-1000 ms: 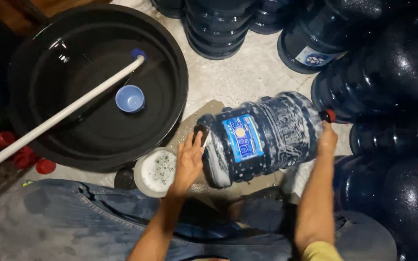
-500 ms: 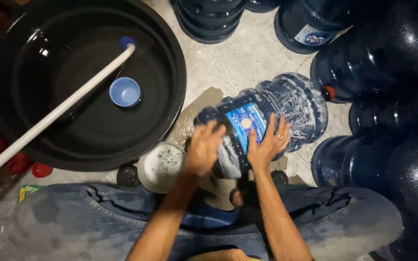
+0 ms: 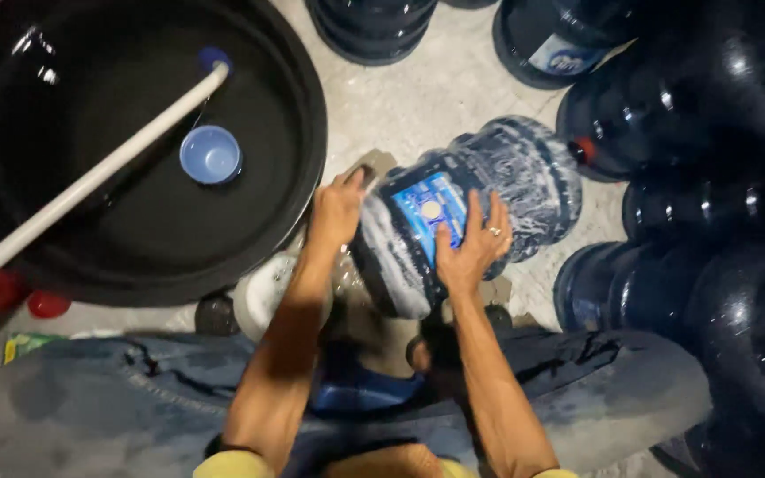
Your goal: Cleaning and rinsing large plastic water jugs manually using soap and water
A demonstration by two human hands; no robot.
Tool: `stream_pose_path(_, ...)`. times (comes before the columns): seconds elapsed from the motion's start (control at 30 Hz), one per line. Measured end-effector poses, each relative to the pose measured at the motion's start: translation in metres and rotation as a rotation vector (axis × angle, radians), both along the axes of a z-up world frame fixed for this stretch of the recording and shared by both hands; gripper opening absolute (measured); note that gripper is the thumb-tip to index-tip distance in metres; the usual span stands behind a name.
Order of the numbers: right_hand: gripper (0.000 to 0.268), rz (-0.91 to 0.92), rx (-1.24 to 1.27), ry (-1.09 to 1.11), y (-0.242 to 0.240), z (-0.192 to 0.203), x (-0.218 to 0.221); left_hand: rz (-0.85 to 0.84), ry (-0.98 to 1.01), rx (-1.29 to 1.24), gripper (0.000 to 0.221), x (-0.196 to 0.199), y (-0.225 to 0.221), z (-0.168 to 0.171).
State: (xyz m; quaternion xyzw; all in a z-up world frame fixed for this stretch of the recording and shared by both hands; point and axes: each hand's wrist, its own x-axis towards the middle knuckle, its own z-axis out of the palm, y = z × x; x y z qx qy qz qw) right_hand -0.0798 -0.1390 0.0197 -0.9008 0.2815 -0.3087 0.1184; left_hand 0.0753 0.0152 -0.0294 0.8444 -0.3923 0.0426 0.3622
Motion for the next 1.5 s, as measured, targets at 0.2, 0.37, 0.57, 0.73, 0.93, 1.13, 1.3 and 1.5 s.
stream_pose_path(0.2, 0.053, 0.108, -0.129, -0.031, -0.011, -0.005, 0.042, -0.117, 0.118, -0.164, 0.035, -0.067, 0.009, 0.053)
stream_pose_path(0.37, 0.045, 0.23, -0.07, 0.091, -0.009, 0.006, 0.06, 0.073, 0.138, -0.218, 0.046, -0.03, 0.029, 0.034)
stream_pose_path(0.57, 0.09, -0.387, 0.214, -0.309, 0.007, -0.029, 0.019, 0.09, 0.206, -0.153, 0.046, -0.033, 0.021, 0.058)
stream_pose_path(0.73, 0.109, -0.606, 0.738, -0.232, 0.006, -0.055, 0.002, -0.127, 0.099, -0.147, 0.045, 0.034, -0.002, 0.006)
stream_pose_path(0.93, 0.092, -0.342, 0.611, -0.241, -0.025, -0.073, -0.011, -0.035, 0.181, -0.035, 0.057, -0.022, 0.024, 0.047)
stream_pose_path(1.13, 0.089, -0.29, 0.787, -0.079, -0.036, -0.037, 0.01, 0.22, -0.248, -0.101, 0.029, -0.121, 0.001, 0.079)
stream_pose_path(1.3, 0.093, -0.362, 0.792, 0.102, 0.013, -0.008, 0.028, 0.121, -0.075, -0.17, 0.039, -0.112, 0.012, 0.062)
stream_pose_path(1.5, 0.116, -0.267, 0.834, 0.136, 0.032, 0.02, 0.03, 0.178, -0.158, -0.214, 0.033, -0.112, 0.02, 0.068)
